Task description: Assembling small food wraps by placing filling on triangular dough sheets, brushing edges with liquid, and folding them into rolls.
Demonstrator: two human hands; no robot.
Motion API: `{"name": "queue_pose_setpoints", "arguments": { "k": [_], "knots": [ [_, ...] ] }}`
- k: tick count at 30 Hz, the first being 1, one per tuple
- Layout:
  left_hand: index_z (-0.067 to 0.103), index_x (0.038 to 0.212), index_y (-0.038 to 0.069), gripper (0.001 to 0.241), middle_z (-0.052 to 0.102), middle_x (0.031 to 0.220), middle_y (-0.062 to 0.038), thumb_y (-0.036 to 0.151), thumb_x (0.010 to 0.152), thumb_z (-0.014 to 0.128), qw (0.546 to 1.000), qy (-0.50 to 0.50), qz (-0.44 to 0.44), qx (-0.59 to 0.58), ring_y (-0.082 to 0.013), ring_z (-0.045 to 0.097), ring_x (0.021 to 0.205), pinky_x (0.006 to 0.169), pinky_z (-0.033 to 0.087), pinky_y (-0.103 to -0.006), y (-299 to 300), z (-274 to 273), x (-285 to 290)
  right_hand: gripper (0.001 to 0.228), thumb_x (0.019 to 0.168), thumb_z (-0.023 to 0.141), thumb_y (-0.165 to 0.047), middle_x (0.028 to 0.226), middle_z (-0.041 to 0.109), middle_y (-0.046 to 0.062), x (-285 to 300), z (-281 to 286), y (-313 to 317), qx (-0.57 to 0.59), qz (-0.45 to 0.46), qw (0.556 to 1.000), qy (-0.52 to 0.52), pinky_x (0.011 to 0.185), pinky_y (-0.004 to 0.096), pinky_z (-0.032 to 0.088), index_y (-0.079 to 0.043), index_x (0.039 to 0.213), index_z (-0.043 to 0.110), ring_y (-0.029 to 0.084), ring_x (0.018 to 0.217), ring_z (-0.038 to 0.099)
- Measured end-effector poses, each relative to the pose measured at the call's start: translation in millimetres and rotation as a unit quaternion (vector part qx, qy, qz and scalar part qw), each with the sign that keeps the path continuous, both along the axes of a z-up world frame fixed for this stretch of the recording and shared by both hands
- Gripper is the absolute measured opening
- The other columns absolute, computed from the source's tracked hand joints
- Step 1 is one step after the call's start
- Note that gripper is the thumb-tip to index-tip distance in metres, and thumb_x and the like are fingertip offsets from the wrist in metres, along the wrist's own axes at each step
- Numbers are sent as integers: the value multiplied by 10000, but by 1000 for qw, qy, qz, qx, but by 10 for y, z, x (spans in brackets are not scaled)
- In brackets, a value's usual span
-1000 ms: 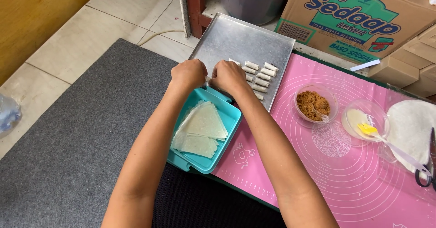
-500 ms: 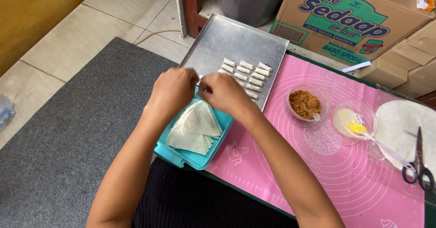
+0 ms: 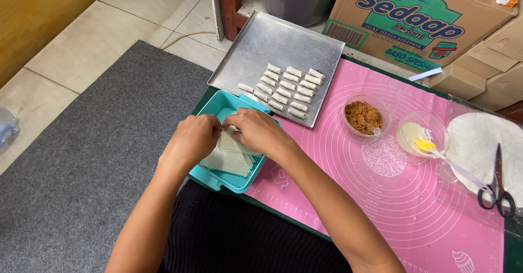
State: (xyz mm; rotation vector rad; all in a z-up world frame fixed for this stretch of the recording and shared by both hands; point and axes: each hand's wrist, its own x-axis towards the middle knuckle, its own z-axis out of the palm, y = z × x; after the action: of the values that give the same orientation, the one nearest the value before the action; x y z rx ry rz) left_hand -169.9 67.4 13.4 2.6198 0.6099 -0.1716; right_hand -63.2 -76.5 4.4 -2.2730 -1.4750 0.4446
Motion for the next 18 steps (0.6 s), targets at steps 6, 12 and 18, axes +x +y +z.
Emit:
{"name": "queue_pose_setpoints", "arguments": {
  "k": [6,12,18],
  "knots": [
    [778,965,51,129,758,838,-189,80,889,677,999,-21,-9,25,-359,761,746,600,632,-417,-1,-74,-36,131,885,711,-102,888,702,71,29,-219,-19,39,-9,999,-17,784,436,617,-216,946,729,324,912,750],
    [782,1086,71,209,766,952,-147,113,895,711,997,-37,-6,60,-332,759,836,685,629,-429,-238,384,-172,89,873,724,-85,878,725,73,15,-134,-169,96,-36,995,5,771,440,621,-168,901,709,327,899,756],
    [735,1156,28,293,771,1044,-174,236,994,608,972,-190,-9,-138,-364,744,977,818,589,-494,-410,421,-204,142,816,767,-120,984,705,38,73,-39,-458,237,-71,969,15,786,425,601,-223,890,702,285,880,718]
  ]
}}
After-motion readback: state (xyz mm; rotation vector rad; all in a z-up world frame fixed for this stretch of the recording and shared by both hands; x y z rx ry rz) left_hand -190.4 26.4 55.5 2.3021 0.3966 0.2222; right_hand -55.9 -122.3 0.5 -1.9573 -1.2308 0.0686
